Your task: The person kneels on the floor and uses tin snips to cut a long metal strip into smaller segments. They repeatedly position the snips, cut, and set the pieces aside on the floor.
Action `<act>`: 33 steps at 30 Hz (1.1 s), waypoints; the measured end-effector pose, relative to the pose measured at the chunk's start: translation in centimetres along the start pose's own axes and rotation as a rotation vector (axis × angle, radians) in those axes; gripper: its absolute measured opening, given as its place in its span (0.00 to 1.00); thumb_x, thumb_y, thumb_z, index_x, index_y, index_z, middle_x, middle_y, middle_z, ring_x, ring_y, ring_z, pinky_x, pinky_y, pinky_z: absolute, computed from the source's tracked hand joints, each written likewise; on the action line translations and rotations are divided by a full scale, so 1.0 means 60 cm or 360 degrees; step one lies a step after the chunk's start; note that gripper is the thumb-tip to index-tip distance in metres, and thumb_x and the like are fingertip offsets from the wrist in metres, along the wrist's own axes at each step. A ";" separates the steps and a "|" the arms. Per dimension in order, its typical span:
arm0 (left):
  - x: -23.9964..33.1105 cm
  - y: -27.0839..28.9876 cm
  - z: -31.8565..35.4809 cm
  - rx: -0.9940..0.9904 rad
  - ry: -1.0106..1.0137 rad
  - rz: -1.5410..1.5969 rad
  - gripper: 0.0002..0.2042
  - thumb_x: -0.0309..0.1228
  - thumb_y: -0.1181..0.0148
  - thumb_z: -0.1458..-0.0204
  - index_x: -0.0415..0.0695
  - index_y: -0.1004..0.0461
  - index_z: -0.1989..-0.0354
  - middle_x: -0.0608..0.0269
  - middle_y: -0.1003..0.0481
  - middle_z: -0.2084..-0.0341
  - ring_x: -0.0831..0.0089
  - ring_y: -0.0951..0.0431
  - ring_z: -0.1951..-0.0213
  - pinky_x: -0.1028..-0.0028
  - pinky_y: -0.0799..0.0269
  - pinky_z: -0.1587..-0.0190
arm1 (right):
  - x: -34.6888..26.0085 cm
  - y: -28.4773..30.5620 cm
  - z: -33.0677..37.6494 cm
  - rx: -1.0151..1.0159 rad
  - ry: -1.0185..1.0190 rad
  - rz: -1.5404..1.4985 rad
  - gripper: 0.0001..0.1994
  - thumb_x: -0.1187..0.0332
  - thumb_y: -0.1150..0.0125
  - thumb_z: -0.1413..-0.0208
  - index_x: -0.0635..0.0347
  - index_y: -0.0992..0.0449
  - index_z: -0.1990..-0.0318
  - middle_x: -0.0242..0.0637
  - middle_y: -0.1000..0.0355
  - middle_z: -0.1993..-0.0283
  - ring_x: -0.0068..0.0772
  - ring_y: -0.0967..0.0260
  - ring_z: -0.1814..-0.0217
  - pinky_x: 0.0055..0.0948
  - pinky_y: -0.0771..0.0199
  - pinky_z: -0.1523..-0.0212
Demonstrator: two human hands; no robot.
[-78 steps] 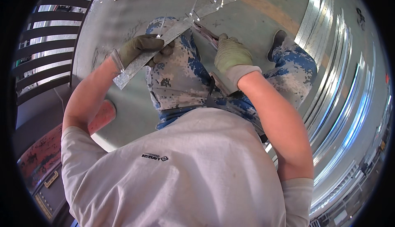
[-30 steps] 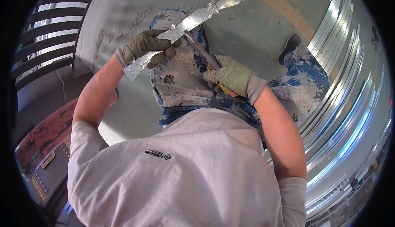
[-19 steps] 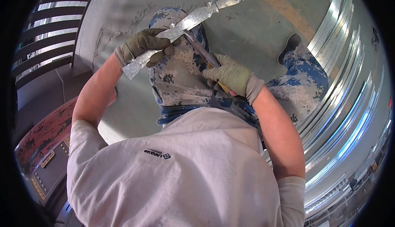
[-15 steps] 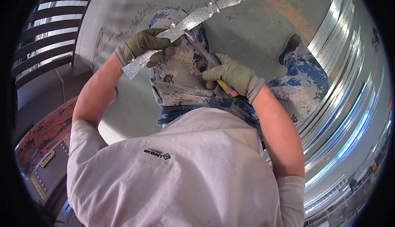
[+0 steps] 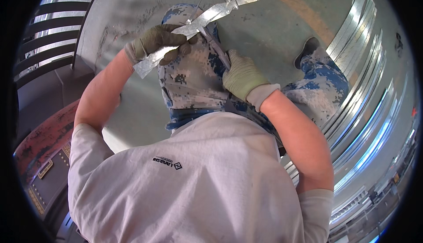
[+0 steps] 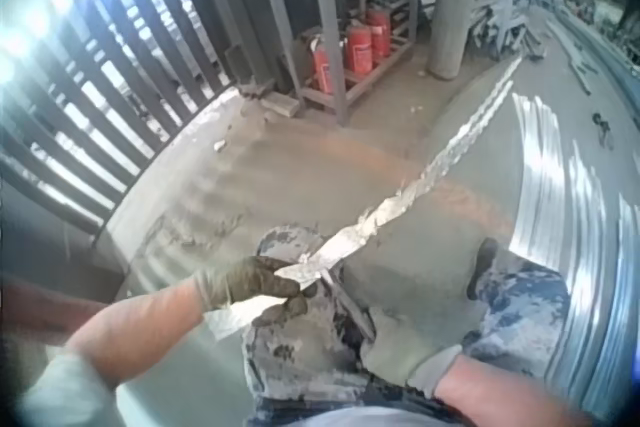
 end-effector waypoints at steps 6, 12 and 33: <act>-0.001 0.001 0.000 -0.0102 -0.0024 0.0096 0.14 0.33 0.43 0.24 0.41 0.23 0.37 0.62 0.17 0.63 0.83 0.21 0.79 0.81 0.27 0.81 | -0.026 0.028 0.002 -0.0040 -0.0131 0.0302 0.30 0.64 0.35 0.37 0.64 0.31 0.29 0.63 0.19 0.46 0.69 0.21 0.43 0.55 0.21 0.39; 0.004 0.002 -0.001 -0.0138 -0.0104 0.0051 0.14 0.34 0.41 0.24 0.41 0.22 0.38 0.64 0.18 0.63 0.85 0.22 0.77 0.82 0.29 0.81 | -0.014 0.060 0.012 -0.0530 -0.0215 -0.0673 0.42 0.64 0.24 0.44 0.64 0.33 0.22 0.42 0.18 0.52 0.34 0.20 0.53 0.36 0.18 0.52; -0.004 0.019 -0.035 -0.0544 -0.0083 0.0207 0.11 0.33 0.45 0.23 0.42 0.24 0.41 0.68 0.22 0.60 0.85 0.24 0.74 0.82 0.25 0.78 | -0.172 0.094 0.036 0.0092 -0.0092 0.1249 0.25 0.60 0.44 0.26 0.69 0.32 0.29 0.59 0.21 0.35 0.58 0.19 0.35 0.51 0.15 0.41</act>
Point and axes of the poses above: each hand's wrist, its own z-axis away from the middle knuckle, its own y-axis out of the back of the hand, x = y × z, the point moved 4 cm from there along -z, towards the middle knuckle
